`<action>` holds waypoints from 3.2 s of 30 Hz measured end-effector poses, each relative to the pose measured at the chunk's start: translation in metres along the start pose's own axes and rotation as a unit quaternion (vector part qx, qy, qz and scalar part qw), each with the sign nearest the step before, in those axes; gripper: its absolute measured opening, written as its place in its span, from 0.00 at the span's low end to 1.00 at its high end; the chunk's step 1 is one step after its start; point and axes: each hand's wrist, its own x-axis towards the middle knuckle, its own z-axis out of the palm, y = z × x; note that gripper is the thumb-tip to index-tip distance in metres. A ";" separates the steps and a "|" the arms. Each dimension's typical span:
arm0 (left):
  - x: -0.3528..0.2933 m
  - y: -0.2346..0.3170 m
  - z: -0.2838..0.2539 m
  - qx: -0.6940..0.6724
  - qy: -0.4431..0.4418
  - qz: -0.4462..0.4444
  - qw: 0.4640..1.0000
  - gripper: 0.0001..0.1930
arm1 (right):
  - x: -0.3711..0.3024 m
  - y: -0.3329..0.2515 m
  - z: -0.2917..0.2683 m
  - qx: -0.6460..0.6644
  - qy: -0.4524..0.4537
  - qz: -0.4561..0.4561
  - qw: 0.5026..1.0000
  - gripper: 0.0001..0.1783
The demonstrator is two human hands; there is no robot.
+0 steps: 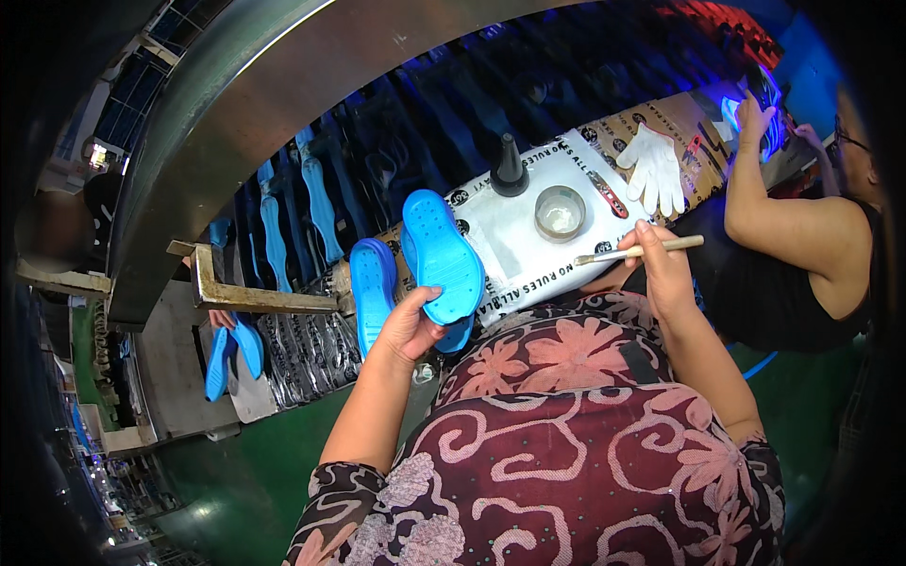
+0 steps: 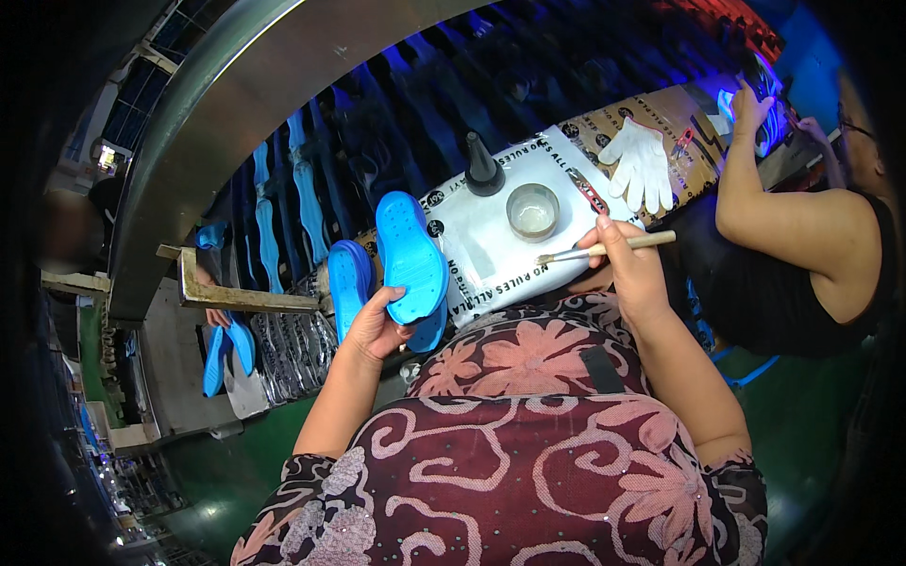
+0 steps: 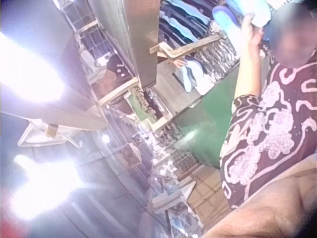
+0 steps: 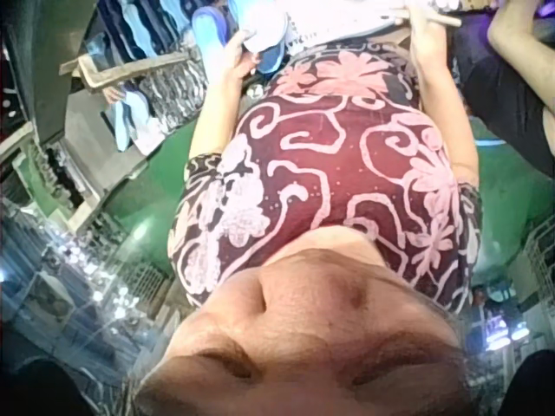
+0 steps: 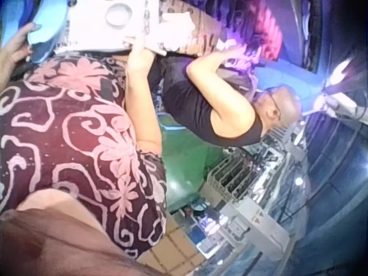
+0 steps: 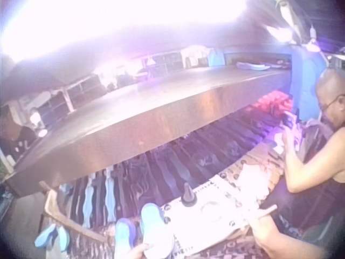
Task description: The person applies adhesive to shoe soles by dipping a brush into a dish, spreading the liquid across each sole, and placing the coated soles onto an overhead conveyor.
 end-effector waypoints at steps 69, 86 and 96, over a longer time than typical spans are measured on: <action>-0.023 -0.028 0.092 0.360 0.066 0.556 0.747 0.15 | -0.012 -0.043 0.065 -0.257 -0.183 -0.413 0.854 0.09; -0.024 -0.024 0.095 0.356 0.073 0.567 0.739 0.09 | -0.012 -0.041 0.065 -0.276 -0.178 -0.388 0.861 0.12; -0.022 -0.025 0.097 0.359 0.108 0.535 0.757 0.11 | -0.011 -0.038 0.067 -0.270 -0.161 -0.385 0.868 0.11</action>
